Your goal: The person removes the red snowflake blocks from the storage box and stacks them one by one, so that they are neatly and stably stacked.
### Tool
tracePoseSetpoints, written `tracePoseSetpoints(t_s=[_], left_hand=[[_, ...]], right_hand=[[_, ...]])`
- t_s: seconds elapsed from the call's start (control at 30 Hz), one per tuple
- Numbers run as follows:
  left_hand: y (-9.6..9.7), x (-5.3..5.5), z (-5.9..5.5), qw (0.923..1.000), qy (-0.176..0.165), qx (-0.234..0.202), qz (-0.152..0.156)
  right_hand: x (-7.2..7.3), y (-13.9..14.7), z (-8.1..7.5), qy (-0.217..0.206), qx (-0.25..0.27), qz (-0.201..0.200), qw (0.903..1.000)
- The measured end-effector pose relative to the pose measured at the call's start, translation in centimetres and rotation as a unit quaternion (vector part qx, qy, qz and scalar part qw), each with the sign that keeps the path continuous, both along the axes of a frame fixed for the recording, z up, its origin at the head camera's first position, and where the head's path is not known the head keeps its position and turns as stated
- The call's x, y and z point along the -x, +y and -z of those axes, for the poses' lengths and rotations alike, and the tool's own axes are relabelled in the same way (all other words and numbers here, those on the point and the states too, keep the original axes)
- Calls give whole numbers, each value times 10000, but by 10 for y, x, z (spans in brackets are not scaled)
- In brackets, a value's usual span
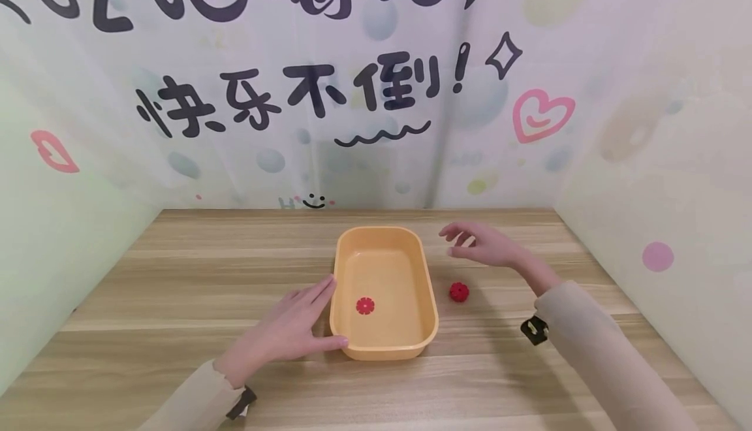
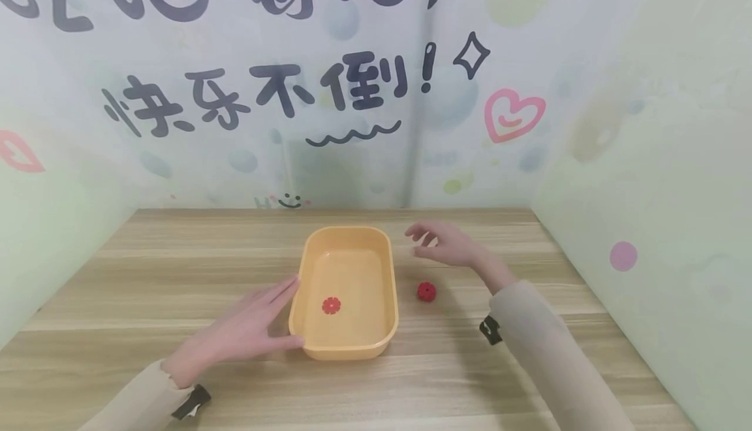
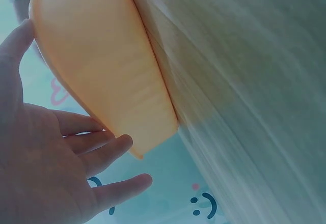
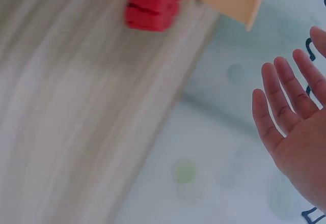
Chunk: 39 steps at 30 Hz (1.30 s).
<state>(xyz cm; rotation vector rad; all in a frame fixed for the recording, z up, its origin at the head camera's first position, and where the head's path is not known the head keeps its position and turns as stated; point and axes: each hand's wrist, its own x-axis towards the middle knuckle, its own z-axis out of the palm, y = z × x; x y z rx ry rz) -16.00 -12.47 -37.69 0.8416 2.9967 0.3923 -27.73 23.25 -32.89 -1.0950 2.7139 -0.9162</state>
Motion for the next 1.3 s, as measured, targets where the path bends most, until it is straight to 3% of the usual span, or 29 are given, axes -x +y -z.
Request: tracePoseSetpoints(t_s=[0.27, 0.53, 0.77, 0.97, 1.3], left_hand=[[-1, -1, -1, 10000, 36, -60, 57], [-1, -2, -1, 10000, 11, -72, 29], [0, -1, -3, 10000, -36, -45, -3], [0, -1, -2, 10000, -24, -4, 18], [-1, -1, -1, 9999, 40, -34, 121]], right_hand=[[3, -33, -33, -11, -405, -188, 9990], [6, -68, -48, -403, -864, -330, 9949], [12, -95, -47, -813, -1125, -425, 9894], [20, -111, -40, -1434, -1033, -611, 9824], [26, -135, -20, -2658, -824, -434, 9595]])
